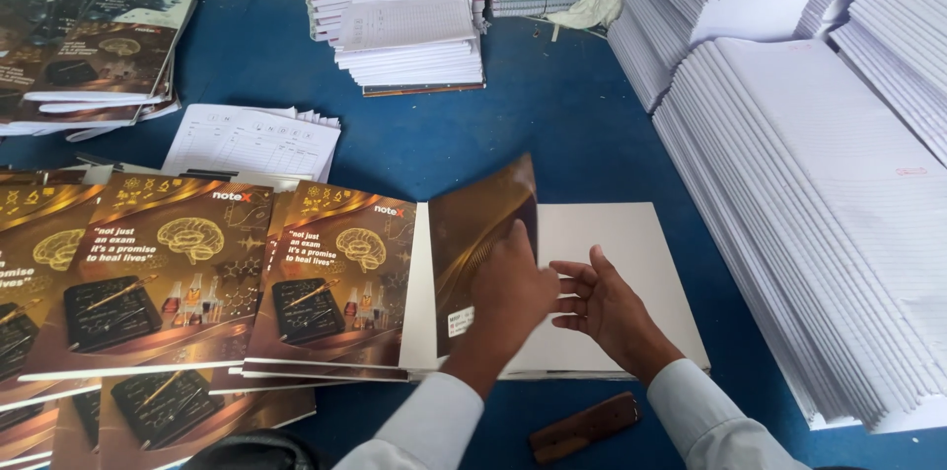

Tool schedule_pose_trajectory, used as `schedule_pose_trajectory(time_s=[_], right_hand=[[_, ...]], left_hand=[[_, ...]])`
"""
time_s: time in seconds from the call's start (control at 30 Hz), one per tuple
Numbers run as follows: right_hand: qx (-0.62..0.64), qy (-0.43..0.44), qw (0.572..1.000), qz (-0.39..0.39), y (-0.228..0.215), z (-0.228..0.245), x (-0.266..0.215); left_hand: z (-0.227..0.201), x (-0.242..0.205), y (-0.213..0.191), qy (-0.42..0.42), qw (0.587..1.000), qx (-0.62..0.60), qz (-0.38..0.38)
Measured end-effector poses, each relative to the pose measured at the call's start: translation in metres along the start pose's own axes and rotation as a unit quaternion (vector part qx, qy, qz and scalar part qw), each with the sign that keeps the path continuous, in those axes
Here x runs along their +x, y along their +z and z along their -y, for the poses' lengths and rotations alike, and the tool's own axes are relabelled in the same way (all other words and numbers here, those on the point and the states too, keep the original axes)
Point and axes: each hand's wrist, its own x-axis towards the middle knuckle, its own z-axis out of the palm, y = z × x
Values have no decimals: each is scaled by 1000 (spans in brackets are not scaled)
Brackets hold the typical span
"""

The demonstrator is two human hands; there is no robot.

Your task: The person inserts a printed cover sheet into a stack of blank pages, aligns the edges, and presses the spine to secure the assembly. The person repeats this process for multiple notebooks, stacking the finished units on the left.

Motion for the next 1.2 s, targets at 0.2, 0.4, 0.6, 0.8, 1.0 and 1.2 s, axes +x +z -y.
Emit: schedule_pose_trajectory(time_s=[0.2,0.4,0.6,0.8,1.0,1.2], right_hand=[[-77,36,995,-45,1,-6,5],[-168,65,981,-78,-7,-19,13],[-209,94,968,-100,-18,-31,21],[-219,102,965,-97,-22,-39,25],[-224,114,962,-106,-27,-41,29],[-257,104,952,-127,-35,-41,30]], left_hand=[[27,2,-53,37,993,63,-93],[90,-3,-110,-38,982,138,-126],[209,-15,-163,-90,953,-159,-242],[329,-32,-218,-23,883,-306,-355],[409,-52,-262,-6,882,-278,-380],[429,-75,-269,-93,900,-103,-412]])
